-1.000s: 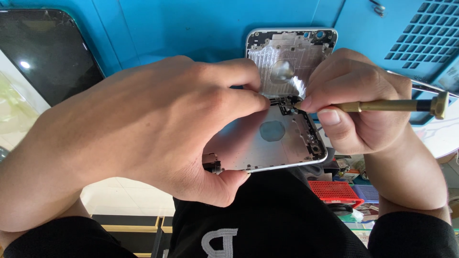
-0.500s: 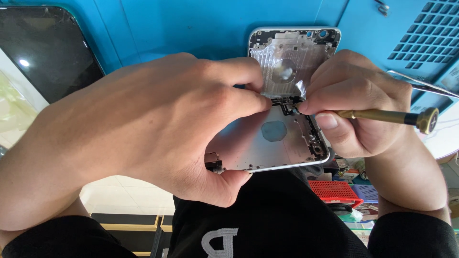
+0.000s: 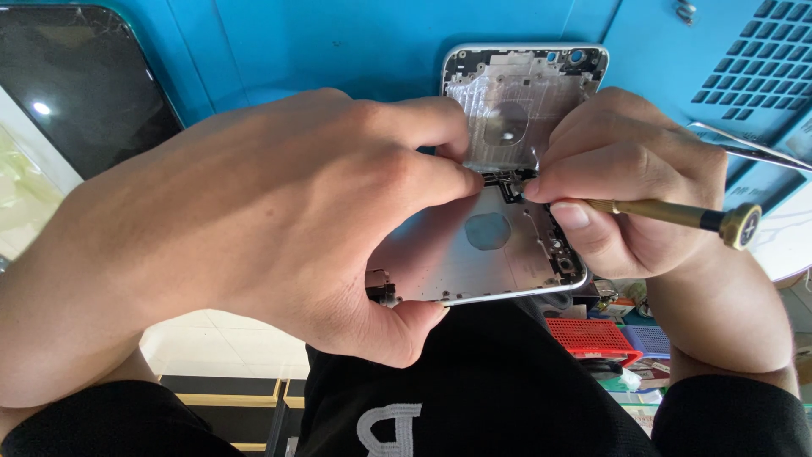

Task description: The recorder is shown disassembling and inspecting components of a silver smartphone, using a screwdriver and tweezers at a repair station.

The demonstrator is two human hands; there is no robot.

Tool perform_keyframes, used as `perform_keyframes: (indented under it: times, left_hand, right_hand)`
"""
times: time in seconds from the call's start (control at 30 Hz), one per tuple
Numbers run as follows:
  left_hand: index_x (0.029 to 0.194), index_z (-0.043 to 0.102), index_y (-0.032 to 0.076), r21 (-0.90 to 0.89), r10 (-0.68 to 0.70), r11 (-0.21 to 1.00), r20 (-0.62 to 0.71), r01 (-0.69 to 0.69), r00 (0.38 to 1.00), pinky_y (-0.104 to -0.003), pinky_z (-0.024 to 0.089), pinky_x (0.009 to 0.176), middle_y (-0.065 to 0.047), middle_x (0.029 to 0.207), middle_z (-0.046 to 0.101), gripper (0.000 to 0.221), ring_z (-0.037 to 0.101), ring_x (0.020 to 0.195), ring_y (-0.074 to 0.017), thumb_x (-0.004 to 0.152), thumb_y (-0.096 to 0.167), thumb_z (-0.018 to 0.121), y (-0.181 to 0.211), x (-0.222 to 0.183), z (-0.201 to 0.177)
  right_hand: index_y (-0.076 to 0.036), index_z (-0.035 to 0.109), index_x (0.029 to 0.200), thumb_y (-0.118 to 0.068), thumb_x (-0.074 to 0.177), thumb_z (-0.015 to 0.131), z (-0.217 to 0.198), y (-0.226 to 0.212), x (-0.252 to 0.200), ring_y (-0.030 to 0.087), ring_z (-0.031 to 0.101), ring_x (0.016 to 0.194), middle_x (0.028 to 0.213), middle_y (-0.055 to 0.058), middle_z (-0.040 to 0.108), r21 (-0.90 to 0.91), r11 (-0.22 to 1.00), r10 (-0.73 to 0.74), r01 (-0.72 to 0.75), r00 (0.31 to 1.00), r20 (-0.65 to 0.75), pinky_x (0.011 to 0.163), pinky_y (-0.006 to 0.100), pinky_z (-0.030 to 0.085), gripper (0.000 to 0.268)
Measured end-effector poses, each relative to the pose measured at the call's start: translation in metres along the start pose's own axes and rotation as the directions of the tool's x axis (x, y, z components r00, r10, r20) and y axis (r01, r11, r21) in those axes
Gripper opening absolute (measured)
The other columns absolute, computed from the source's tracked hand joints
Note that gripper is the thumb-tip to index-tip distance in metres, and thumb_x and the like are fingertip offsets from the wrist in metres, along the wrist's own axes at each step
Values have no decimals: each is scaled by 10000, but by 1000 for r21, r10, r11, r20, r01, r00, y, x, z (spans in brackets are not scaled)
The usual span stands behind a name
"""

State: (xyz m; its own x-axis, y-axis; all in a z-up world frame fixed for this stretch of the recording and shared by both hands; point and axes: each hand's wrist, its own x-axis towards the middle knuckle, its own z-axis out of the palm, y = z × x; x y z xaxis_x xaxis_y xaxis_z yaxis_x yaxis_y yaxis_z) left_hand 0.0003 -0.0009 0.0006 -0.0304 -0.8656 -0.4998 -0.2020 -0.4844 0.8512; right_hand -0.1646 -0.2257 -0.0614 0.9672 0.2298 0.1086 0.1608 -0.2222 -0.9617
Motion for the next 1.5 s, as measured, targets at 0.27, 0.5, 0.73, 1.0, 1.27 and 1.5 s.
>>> perform_keyframes:
  times: [0.27, 0.5, 0.73, 1.0, 1.27, 1.5]
  left_hand:
    - [590, 639, 113, 16, 3, 1000, -3, -3, 1000, -400, 455, 413, -4, 813, 629, 321, 590, 440, -252, 624, 409, 761, 0, 0, 0]
    - [606, 657, 114, 22, 22, 1000, -7, -21, 1000, -393, 444, 436, -15, 809, 628, 308, 563, 474, -237, 631, 404, 757, -1, 1, 1]
    - [607, 663, 110, 7, 8, 1000, 3, -8, 1000, -392, 442, 430, -13, 819, 633, 320, 563, 469, -234, 631, 416, 753, 0, 1, 0]
    - [696, 697, 99, 7, 107, 994, -61, -107, 992, -396, 459, 442, -34, 852, 634, 336, 596, 515, -257, 656, 425, 765, -6, -4, 4]
    - [662, 703, 72, 71, 90, 994, -38, -87, 995, -428, 467, 475, -44, 829, 629, 373, 611, 551, -280, 613, 431, 790, -3, -4, 4]
    - [642, 704, 89, 120, 2, 993, -4, -1, 1000, -452, 470, 510, -27, 852, 624, 368, 615, 613, -288, 586, 439, 801, 7, -8, 3]
  right_hand:
    - [14, 617, 939, -76, 954, 620, 0, 0, 1, 271, 645, 746, 829, 128, 660, -9, 1000, -4, 4, 1000, -2, 684, 376, 538, 91]
    - [4, 615, 929, -77, 948, 618, 0, -2, 5, 271, 638, 732, 824, 130, 658, 2, 1000, -17, 17, 1000, 7, 717, 405, 532, 83]
    - [14, 648, 947, -49, 916, 658, -7, -4, 9, 284, 642, 757, 834, 137, 646, -10, 1000, -23, 23, 998, 57, 727, 414, 544, 71]
    - [-50, 716, 939, -107, 793, 787, -12, -61, 32, 317, 642, 959, 991, 118, 656, -200, 951, 265, -237, 956, 127, 865, 434, 519, 172]
    - [9, 766, 1000, -76, 699, 781, -27, -51, 36, 250, 668, 759, 961, 96, 694, -276, 947, -37, 167, 906, 421, 599, 369, 516, 313]
    - [-35, 756, 1056, -145, 770, 827, -27, -67, 42, 268, 729, 836, 927, 78, 731, -372, 896, -50, 242, 887, 459, 639, 368, 557, 314]
